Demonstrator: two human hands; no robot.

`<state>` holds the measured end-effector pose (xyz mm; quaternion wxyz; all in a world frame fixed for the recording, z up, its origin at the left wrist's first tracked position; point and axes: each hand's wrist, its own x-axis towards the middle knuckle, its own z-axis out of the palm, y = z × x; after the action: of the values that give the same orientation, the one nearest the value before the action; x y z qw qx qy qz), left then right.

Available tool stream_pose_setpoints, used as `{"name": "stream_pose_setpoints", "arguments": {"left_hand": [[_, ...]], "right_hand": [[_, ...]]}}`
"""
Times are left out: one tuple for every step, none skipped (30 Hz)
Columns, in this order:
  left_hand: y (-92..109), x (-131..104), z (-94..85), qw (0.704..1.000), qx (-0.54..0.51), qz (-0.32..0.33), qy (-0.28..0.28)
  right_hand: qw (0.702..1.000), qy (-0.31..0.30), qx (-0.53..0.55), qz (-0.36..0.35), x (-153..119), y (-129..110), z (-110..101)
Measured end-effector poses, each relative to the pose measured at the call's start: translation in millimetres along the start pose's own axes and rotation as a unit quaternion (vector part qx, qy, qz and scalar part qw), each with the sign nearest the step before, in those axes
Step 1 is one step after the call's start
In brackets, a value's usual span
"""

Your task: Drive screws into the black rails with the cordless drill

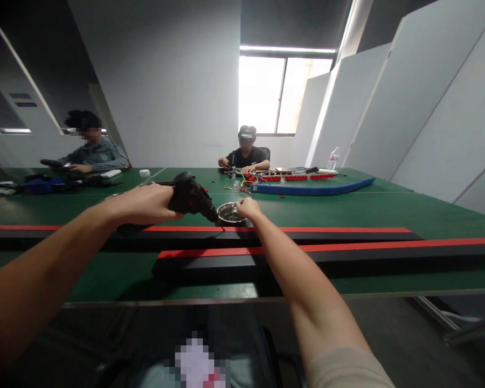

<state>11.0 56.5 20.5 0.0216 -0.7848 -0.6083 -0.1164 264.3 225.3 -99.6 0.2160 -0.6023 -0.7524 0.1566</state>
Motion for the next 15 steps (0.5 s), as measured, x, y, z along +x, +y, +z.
{"name": "stream_pose_setpoints", "arguments": {"left_hand": [[-8,-7,6.7,0.999,-0.04,-0.009,0.007],[-16,-14,14.2,0.996,-0.085,-0.018,0.019],[-24,-22,22.3,0.99,-0.132,-0.032,0.037],[-31,-29,30.7,0.981,-0.174,-0.056,0.057],[-37,-36,39.1,0.971,-0.212,-0.088,0.073],[-42,-43,47.4,0.956,-0.248,-0.13,0.09],[-46,-48,55.3,0.936,-0.286,-0.176,0.106],[-48,-53,62.8,0.912,-0.326,-0.22,0.119],[-48,-56,69.8,0.883,-0.368,-0.257,0.134],[-47,-58,76.2,0.853,-0.412,-0.285,0.149],[-45,-59,82.1,0.822,-0.454,-0.301,0.162],[-42,-58,87.3,0.795,-0.491,-0.31,0.175],[-39,-57,92.1,0.773,-0.52,-0.313,0.186],[-35,-55,96.4,0.755,-0.541,-0.315,0.196],[-31,-53,100.2,0.738,-0.561,-0.316,0.202]], "right_hand": [[1.0,0.01,0.002,0.0,-1,0,2],[1.0,0.019,0.004,-0.008,-5,0,5],[0.999,0.027,0.006,-0.027,-12,0,8],[0.998,0.031,0.011,-0.056,-21,0,11],[0.995,0.03,0.018,-0.092,-31,-1,14],[0.99,0.023,0.025,-0.137,-43,-2,17],[0.983,-0.001,0.03,-0.183,-53,-4,21],[0.973,-0.027,0.025,-0.227,-62,-5,24],[0.964,-0.049,0.011,-0.261,-70,-7,26],[0.957,-0.066,-0.008,-0.283,-75,-9,29],[0.952,-0.077,-0.029,-0.294,-77,-11,31],[0.951,-0.086,-0.046,-0.292,-77,-13,33],[0.953,-0.096,-0.052,-0.284,-76,-14,36],[0.954,-0.111,-0.048,-0.274,-73,-15,38],[0.954,-0.128,-0.035,-0.269,-70,-15,39]]}}
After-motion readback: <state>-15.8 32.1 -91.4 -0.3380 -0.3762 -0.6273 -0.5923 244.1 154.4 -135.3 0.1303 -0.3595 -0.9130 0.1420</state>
